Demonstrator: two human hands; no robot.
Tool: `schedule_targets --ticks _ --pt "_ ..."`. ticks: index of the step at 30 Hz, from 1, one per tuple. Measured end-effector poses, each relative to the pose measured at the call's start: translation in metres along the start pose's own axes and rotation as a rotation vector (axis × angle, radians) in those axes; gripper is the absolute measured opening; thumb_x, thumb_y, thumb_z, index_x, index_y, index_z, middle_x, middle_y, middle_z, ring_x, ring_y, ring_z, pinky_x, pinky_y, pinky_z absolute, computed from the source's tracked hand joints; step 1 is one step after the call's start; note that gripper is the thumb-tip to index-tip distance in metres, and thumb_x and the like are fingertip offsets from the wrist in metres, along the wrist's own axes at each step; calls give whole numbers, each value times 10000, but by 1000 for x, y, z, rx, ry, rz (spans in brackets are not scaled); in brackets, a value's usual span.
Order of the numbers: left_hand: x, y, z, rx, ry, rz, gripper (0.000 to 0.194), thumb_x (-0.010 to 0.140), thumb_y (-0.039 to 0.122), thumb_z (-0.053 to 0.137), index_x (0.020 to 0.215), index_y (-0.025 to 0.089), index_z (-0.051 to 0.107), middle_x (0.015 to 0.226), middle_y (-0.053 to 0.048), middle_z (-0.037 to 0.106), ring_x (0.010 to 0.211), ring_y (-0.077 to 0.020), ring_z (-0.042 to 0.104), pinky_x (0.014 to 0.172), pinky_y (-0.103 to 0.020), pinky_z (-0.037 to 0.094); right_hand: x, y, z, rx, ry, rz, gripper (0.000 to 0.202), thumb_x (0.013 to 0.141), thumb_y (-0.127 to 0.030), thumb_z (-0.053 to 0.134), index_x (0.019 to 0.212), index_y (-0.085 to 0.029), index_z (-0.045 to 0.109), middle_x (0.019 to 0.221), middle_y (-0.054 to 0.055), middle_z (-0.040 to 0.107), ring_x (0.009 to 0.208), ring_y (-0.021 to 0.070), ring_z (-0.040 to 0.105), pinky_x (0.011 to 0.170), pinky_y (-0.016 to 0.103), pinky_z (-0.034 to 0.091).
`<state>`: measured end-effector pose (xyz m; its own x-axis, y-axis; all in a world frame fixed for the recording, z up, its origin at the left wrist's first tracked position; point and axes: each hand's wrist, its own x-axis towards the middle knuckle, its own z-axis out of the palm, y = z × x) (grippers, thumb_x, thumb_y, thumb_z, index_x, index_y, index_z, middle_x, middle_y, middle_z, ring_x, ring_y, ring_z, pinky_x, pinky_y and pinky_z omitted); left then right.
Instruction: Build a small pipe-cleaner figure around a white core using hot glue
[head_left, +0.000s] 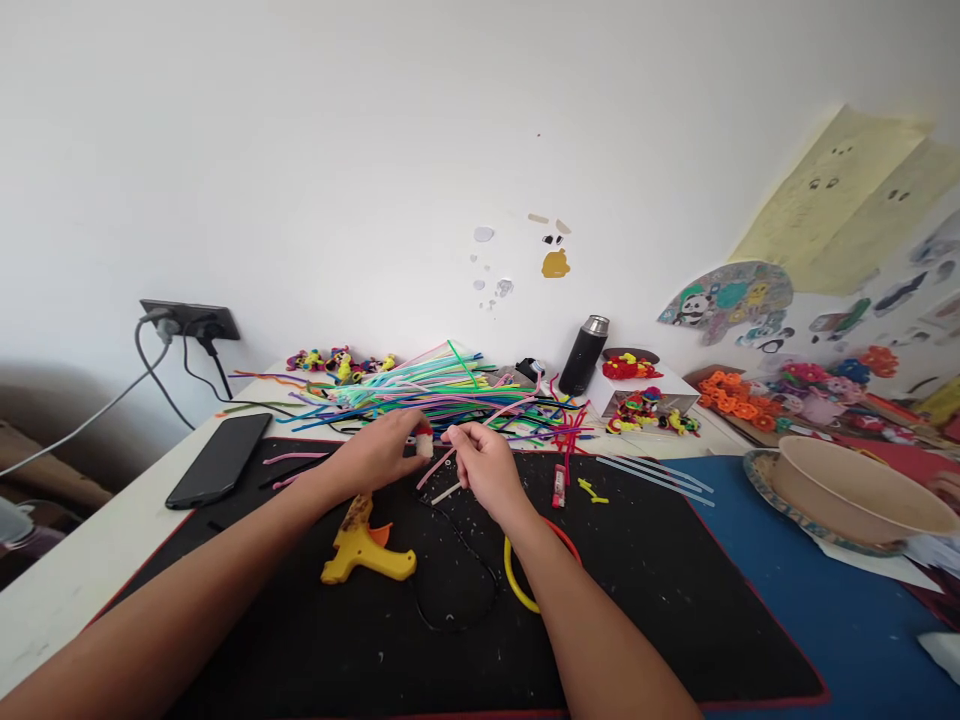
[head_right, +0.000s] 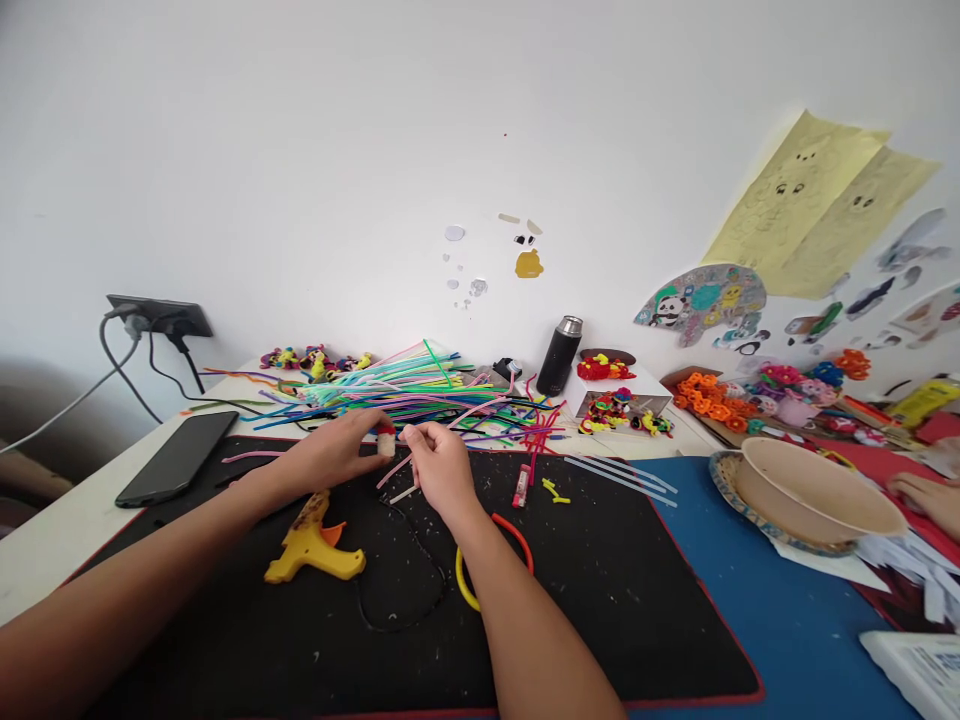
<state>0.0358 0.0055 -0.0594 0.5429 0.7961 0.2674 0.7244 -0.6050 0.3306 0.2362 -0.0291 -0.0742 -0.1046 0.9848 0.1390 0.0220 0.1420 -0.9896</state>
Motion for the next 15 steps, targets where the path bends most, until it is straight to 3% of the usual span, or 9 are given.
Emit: schedule_targets --ticks 6,15 --pt "2 16 -15 0 214 66 309 947 340 514 1220 210 572 1252 -120 700 1169 -294 656 1002 -424 504 1 0 1 9 2 7 348 918 -520 600 869 -180 655 457 -82 468 365 106 428 401 231 308" --pt "-1 23 -16 -47 218 48 386 949 428 553 1276 224 573 1283 -121 694 1203 -304 641 1037 -437 496 2 7 5 74 -64 27 383 897 -576 643 948 -196 632 502 -92 485 355 94 394 371 225 309"
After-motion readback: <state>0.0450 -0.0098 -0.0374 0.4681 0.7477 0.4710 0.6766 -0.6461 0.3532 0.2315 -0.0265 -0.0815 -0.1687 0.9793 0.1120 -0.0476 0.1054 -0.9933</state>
